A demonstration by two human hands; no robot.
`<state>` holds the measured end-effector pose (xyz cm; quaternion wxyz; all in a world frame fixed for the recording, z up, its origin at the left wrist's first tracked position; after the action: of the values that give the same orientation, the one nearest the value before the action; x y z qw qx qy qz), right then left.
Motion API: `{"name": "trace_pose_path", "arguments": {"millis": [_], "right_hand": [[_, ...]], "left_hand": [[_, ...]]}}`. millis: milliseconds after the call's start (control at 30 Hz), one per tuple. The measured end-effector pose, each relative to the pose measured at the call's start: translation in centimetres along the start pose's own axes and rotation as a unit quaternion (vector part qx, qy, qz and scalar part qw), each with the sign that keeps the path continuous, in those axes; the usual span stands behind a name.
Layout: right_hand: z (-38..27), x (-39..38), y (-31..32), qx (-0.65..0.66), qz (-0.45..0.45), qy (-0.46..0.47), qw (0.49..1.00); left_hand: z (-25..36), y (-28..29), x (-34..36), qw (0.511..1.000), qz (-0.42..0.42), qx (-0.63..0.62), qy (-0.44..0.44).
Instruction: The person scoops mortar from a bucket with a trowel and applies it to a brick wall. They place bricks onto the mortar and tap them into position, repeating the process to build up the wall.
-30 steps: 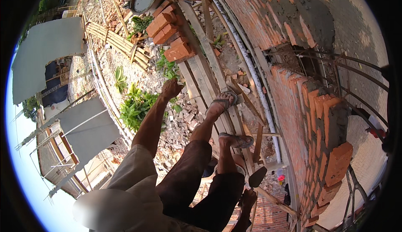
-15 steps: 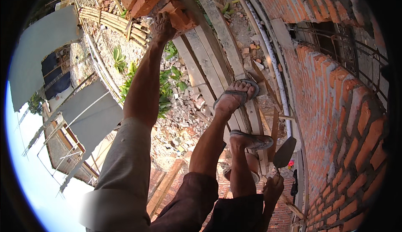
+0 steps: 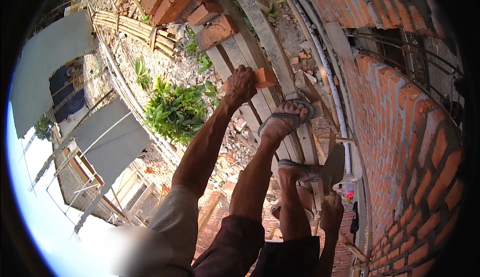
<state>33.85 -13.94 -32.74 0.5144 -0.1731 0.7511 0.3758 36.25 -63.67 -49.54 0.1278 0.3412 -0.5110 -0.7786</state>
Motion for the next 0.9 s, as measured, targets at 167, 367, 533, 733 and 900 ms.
{"name": "trace_pose_path", "arguments": {"millis": [167,367,533,733,900], "right_hand": [[2.8,0.3,2.0,-0.039,0.061,-0.03,0.997],[4.4,1.3,-0.1,-0.026,0.028,-0.047,0.998],[2.3,1.4,-1.8,-0.003,0.001,-0.032,0.999],[0.6,1.4,-1.9,-0.002,0.016,-0.019,1.0],[1.4,1.4,-1.6,0.0,0.031,-0.049,0.998]], "left_hand": [[-1.9,0.6,2.9,0.992,0.0,-0.05,-0.115],[-6.0,10.2,7.6,0.969,0.203,0.082,-0.119],[-9.6,8.2,10.5,0.997,0.044,0.058,0.008],[-9.5,8.2,10.5,0.99,0.061,0.099,0.074],[-10.3,11.4,12.8,0.981,0.033,-0.181,0.065]]}}
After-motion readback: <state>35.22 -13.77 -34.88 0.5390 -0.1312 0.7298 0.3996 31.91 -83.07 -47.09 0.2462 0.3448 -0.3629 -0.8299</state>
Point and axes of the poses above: each hand's wrist, its own x-axis towards the middle knuckle, its own y-axis out of the back of the hand, z = x × y, the point moved 10 cm from there along x, towards the middle knuckle, and after that the axes turned 11 degrees about z, right-handed, at the moved point
